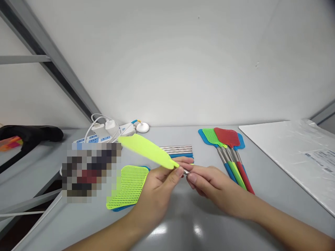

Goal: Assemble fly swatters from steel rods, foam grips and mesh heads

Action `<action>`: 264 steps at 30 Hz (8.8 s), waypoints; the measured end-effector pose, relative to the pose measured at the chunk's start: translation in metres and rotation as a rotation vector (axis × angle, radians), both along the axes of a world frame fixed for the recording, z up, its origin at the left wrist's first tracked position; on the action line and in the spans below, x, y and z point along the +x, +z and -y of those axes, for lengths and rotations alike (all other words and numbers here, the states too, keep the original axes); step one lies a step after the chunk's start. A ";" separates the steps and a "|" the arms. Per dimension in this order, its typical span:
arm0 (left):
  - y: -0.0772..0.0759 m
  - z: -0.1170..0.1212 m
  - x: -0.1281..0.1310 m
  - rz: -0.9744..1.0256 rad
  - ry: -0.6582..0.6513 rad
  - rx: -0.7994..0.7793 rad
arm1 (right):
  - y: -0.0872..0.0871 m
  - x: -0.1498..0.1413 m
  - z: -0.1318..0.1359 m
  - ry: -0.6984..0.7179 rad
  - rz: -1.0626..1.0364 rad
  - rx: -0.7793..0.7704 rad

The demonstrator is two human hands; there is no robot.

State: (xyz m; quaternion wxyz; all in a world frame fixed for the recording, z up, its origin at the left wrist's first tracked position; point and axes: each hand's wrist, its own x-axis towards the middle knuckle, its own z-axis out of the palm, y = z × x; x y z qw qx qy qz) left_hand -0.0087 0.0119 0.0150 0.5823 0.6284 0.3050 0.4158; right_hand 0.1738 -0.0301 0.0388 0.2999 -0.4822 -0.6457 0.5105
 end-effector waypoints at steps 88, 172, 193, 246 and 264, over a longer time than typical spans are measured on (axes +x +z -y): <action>0.028 -0.065 -0.045 -0.031 0.081 0.133 | -0.013 0.128 -0.050 -0.337 1.135 1.252; 0.002 -0.056 -0.018 0.277 0.262 -0.024 | -0.025 0.082 -0.040 -0.462 1.121 1.001; 0.026 -0.087 -0.040 0.720 0.748 -0.048 | -0.018 0.137 -0.049 -0.625 1.218 0.722; -0.012 -0.010 -0.006 -0.475 -0.399 0.871 | -0.013 0.090 -0.016 -0.731 1.122 0.191; -0.016 -0.025 -0.004 -0.381 -0.242 0.997 | -0.017 0.092 -0.011 -0.636 1.152 0.068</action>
